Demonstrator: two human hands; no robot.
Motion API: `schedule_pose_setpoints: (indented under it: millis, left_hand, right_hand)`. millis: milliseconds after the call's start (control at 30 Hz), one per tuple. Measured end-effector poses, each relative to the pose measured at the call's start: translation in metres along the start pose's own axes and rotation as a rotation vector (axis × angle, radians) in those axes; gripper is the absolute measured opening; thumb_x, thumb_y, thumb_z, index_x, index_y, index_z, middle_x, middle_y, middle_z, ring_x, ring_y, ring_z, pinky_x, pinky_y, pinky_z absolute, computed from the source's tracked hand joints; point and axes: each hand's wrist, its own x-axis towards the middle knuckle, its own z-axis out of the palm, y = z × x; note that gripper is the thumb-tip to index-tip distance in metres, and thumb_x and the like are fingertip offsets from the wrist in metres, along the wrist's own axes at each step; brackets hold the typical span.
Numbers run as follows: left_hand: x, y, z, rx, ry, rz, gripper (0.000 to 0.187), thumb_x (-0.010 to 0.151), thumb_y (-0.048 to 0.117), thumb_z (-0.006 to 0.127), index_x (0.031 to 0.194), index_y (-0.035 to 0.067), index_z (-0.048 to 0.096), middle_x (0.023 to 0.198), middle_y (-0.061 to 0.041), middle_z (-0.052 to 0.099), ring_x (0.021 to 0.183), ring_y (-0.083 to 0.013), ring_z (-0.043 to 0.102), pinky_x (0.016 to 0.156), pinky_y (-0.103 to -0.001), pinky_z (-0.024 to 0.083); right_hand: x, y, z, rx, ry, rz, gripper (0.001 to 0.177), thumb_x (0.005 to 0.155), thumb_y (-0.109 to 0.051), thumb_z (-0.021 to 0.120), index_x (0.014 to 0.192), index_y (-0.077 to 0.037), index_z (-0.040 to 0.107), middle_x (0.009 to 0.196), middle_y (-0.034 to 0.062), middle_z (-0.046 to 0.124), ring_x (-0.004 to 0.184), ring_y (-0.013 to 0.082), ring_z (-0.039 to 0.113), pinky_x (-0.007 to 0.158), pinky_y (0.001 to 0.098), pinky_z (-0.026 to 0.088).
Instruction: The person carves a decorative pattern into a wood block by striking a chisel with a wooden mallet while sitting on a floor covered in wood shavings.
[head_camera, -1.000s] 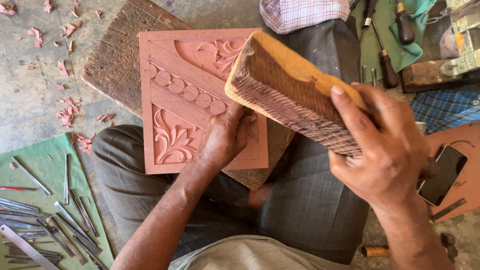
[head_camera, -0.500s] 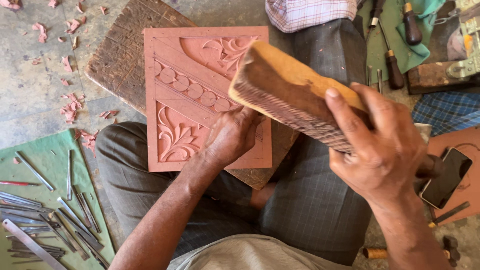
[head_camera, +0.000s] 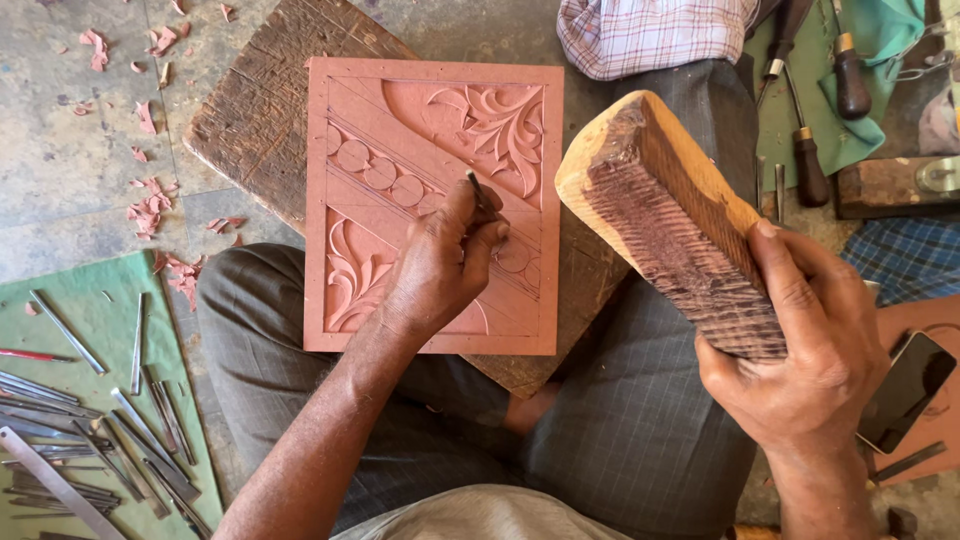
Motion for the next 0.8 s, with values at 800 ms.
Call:
schedule_pose_setpoints:
  millis: [800]
  left_hand:
    - [-0.005, -0.009, 0.019, 0.353, -0.048, 0.073, 0.022, 0.095, 0.005, 0.062, 0.115, 0.006, 0.051, 0.082, -0.019, 0.071, 0.070, -0.0394, 0.070, 0.057, -0.051, 0.054]
  right_hand:
    - [0.049, -0.020, 0.028, -0.183, 0.123, -0.312, 0.072, 0.081, -0.020, 0.091, 0.145, -0.017, 0.057, 0.124, 0.0148, 0.066, 0.099, 0.0274, 0.066, 0.080, 0.0387, 0.062]
